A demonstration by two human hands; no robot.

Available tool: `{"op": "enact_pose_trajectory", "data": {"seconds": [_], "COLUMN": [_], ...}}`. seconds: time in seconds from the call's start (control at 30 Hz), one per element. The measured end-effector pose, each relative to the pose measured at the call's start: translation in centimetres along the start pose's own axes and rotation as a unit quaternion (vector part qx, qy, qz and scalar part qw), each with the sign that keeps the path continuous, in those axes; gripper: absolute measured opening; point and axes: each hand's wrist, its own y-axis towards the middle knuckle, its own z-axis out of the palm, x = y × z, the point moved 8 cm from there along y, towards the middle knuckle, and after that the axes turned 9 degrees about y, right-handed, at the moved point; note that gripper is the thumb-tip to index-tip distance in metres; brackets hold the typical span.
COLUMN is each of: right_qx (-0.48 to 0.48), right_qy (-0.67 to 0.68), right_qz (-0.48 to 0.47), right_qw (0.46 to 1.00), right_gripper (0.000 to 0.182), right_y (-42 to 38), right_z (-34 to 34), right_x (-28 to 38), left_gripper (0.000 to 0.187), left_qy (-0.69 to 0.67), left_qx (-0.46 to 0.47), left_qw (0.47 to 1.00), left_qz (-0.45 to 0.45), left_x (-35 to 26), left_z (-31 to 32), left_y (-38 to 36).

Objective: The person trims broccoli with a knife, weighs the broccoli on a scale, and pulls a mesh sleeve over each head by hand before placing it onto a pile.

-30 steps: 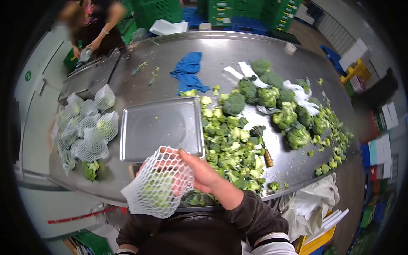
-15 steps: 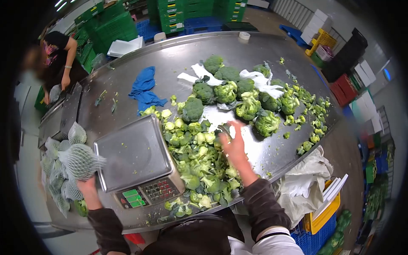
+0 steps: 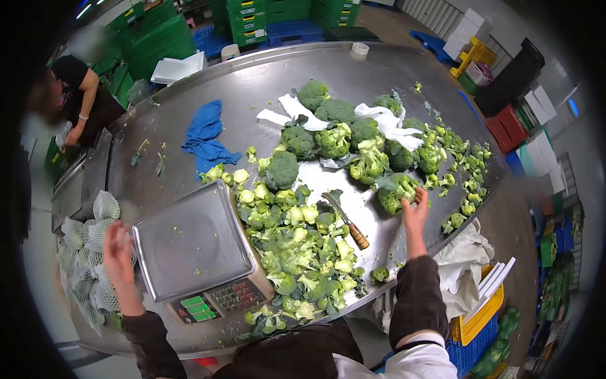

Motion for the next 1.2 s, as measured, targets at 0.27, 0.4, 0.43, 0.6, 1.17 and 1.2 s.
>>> {"op": "enact_pose_trajectory", "data": {"seconds": [0.27, 0.4, 0.43, 0.6, 1.17, 1.2], "right_qx": [0.286, 0.405, 0.429, 0.464, 0.33, 0.35], "right_qy": [0.14, 0.191, 0.208, 0.282, -0.275, -0.256], "right_qz": [-0.093, -0.298, -0.304, -0.08, 0.035, 0.046], "right_qw": [0.943, 0.843, 0.825, 0.836, 0.902, 0.9], "right_gripper": [0.04, 0.043, 0.043, 0.049, 0.051, 0.05], "right_y": [-13.4, -21.1, -22.4, -22.8, -12.1, -12.0], "right_z": [8.7, 13.7, 14.4, 15.4, 10.1, 9.7], "right_x": [19.9, 28.4, 29.5, 28.5, 4.6, 4.2], "left_gripper": [0.062, 0.083, 0.083, 0.076, 0.081, 0.077], "left_qy": [0.044, -0.023, -0.014, -0.233, -0.277, -0.333], "left_qx": [0.348, 0.319, 0.312, 0.233, 0.16, 0.153], "left_qw": [0.926, 0.938, 0.941, 0.916, 0.901, 0.878], "left_qz": [-0.138, -0.131, -0.129, -0.23, -0.294, -0.308], "left_x": [6.5, 7.2, 7.0, 8.2, 9.3, 8.9], "left_z": [23.9, 26.3, 25.2, 18.4, 16.8, 17.8], "left_y": [-13.5, -14.7, -14.6, -15.3, -18.1, -17.7]}}
